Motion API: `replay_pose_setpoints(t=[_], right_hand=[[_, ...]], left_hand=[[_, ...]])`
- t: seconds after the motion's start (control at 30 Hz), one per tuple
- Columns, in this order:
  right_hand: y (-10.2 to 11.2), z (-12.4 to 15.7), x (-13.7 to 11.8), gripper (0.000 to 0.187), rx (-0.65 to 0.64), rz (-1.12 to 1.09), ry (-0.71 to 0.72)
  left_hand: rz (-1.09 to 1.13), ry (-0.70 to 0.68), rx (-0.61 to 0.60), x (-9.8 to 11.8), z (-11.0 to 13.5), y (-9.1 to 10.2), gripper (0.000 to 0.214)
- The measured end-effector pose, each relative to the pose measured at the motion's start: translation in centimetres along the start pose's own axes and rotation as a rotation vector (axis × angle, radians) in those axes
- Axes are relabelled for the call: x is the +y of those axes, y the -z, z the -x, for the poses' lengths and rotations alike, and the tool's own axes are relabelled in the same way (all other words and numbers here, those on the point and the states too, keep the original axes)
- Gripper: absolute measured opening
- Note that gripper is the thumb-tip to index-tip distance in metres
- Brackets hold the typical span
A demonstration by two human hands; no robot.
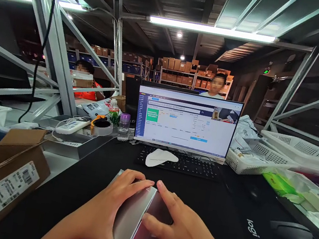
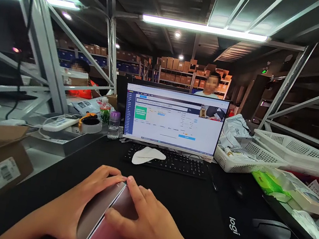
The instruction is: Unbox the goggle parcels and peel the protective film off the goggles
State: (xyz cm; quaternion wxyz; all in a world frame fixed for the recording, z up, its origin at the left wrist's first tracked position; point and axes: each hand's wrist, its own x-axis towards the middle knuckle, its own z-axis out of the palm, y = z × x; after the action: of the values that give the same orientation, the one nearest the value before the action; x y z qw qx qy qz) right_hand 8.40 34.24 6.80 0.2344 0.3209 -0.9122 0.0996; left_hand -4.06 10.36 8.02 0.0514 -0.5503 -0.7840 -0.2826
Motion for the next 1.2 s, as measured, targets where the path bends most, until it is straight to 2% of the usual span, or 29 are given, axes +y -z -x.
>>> replay_pose_setpoints(t=[0.13, 0.27, 0.33, 0.4, 0.5, 0.57, 0.63, 0.7, 0.77, 0.8, 0.83, 0.93, 1.03, 1.13, 1.2], right_hand=[[0.9, 0.2, 0.1, 0.088, -0.061, -0.059, -0.039], [2.6, 0.3, 0.7, 0.104, -0.176, -0.221, -0.243], [2.7, 0.4, 1.1, 0.104, -0.161, -0.277, -0.313], [2.0, 0.3, 1.6, 0.103, -0.096, -0.264, -0.297], [0.4, 0.1, 2.4, 0.092, -0.003, -0.195, -0.185], [-0.2, 0.0, 2.8, 0.085, 0.02, -0.191, -0.141], [-0.1, 0.0, 3.0, 0.083, 0.016, -0.201, -0.115], [0.4, -0.1, 3.0, 0.08, 0.002, -0.197, -0.054], [1.1, -0.1, 2.8, 0.075, -0.027, -0.18, 0.025], [1.4, -0.1, 2.7, 0.072, -0.042, -0.167, 0.052], [1.5, 0.0, 2.6, 0.071, -0.058, -0.152, 0.067], [1.5, 0.0, 2.3, 0.07, -0.075, -0.115, 0.066], [1.4, 0.0, 1.7, 0.068, -0.093, -0.117, 0.047], [1.6, -0.3, 0.6, 0.062, -0.151, -0.141, -0.034], [1.7, -0.4, -0.1, 0.062, -0.128, -0.146, -0.056]], left_hand=[[0.003, 0.0, 0.082, -0.5, 0.4, -0.8, 0.118], [-0.074, 0.002, 0.222, -0.6, 0.7, -1.7, 0.117], [-0.153, -0.008, 0.324, -0.5, 0.6, -2.5, 0.115], [-0.256, -0.049, 0.461, -0.4, 0.6, -3.7, 0.116], [-0.383, -0.117, 0.665, -0.3, 0.6, -6.2, 0.119], [-0.405, -0.124, 0.739, -0.5, 0.8, -7.7, 0.116], [-0.398, -0.154, 0.757, -0.7, 1.2, -8.1, 0.101], [-0.365, -0.222, 0.702, -0.9, 1.6, -6.9, 0.074], [-0.283, -0.239, 0.523, -1.0, 1.7, -4.4, 0.058], [-0.213, -0.203, 0.374, -1.0, 1.7, -2.9, 0.065], [-0.149, -0.127, 0.21, -1.1, 1.6, -1.6, 0.08], [0.091, 0.011, -0.092, -1.5, 1.2, 0.7, 0.117], [0.263, 0.079, -0.174, -2.3, 1.0, 0.3, 0.123], [0.292, 0.084, -0.144, -2.3, 0.8, -0.6, 0.116], [0.301, 0.056, -0.135, -1.9, 0.7, -0.6, 0.117]])
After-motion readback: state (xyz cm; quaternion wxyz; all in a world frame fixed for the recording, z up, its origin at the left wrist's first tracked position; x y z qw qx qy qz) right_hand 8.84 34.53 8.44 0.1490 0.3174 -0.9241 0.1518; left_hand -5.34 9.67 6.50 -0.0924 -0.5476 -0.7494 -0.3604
